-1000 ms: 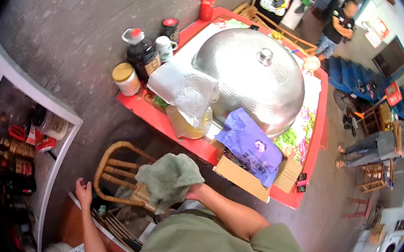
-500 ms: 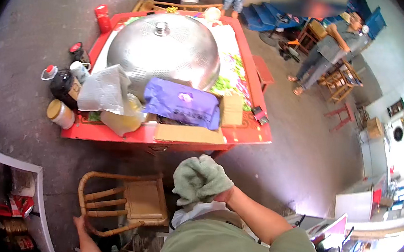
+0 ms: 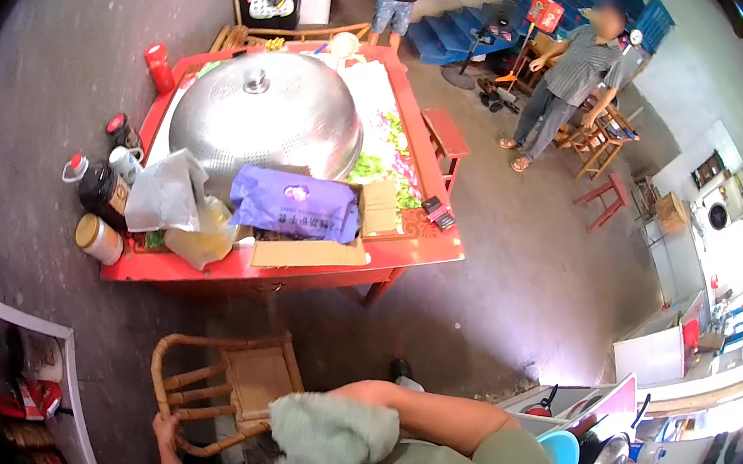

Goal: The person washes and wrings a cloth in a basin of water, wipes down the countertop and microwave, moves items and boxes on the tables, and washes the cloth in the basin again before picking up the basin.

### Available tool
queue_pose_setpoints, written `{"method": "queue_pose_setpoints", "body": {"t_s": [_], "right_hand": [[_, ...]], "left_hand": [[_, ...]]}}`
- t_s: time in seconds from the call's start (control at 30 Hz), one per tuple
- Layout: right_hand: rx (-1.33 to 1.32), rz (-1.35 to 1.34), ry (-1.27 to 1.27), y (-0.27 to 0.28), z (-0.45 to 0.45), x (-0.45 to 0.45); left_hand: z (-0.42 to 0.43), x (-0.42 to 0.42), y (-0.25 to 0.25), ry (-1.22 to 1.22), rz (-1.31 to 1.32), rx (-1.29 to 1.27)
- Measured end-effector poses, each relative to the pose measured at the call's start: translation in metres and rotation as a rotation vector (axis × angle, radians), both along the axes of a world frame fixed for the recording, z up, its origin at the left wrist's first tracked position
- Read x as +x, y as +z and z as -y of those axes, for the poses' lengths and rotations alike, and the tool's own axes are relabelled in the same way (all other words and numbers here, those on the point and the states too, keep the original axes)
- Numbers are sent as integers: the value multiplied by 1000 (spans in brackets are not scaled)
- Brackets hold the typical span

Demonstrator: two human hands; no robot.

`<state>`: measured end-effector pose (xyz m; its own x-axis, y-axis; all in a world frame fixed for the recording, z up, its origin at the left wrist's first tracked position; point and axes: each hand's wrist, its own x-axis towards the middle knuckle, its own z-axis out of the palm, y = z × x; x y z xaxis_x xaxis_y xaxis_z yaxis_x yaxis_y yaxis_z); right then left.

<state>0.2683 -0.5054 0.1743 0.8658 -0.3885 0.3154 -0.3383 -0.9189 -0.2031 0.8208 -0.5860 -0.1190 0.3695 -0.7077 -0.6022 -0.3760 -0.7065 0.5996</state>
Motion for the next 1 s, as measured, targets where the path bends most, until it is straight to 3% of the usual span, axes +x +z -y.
{"method": "queue_pose_setpoints", "body": {"t_s": [0.1, 0.17, 0.27, 0.4, 0.47, 0.5, 0.53, 0.6, 0.67, 0.73, 0.77, 0.8, 0.83, 0.9, 1.0], "right_hand": [[-197, -84, -234, 8, -1, -32], [-126, -104, -438, 12, -8, -59], [386, 52, -645, 16, -32, -95], [1201, 901, -583, -3, -82, -147], [800, 641, -743, -20, -102, -179], [794, 656, -747, -32, -114, -193], [1011, 920, -739, -44, -126, -206], [1232, 1188, -710, -62, -149, -240], [1036, 1098, -661, -74, -171, -276], [1162, 1343, -550, -63, -188, -302], [1227, 1427, -607, -78, -198, -315], [1301, 1511, -661, -94, -208, -326], [1078, 1339, -783, -99, -220, -336], [551, 917, -1050, -96, -239, -354], [333, 791, -1098, -97, -264, -373]], "left_hand": [[-7, -62, 51, 42, -82, 81], [-12, -93, 68, -1, -104, 120], [-26, -143, 81, -99, -82, 135], [-52, -223, 86, -197, 0, 126], [-64, -272, 92, -182, 53, 116], [-69, -294, 99, -199, 128, 122], [-74, -315, 102, -216, 199, 131], [-84, -341, 112, -312, 189, 91], [-98, -365, 127, -396, 186, 49], [-103, -404, 146, -564, 230, 50], [-104, -429, 156, -567, 233, 43], [-108, -453, 166, -738, 311, -16], [-118, -469, 174, -907, 397, -62], [-128, -493, 161, -995, 446, -89], [-138, -557, 168, -1150, 516, -144]]}}
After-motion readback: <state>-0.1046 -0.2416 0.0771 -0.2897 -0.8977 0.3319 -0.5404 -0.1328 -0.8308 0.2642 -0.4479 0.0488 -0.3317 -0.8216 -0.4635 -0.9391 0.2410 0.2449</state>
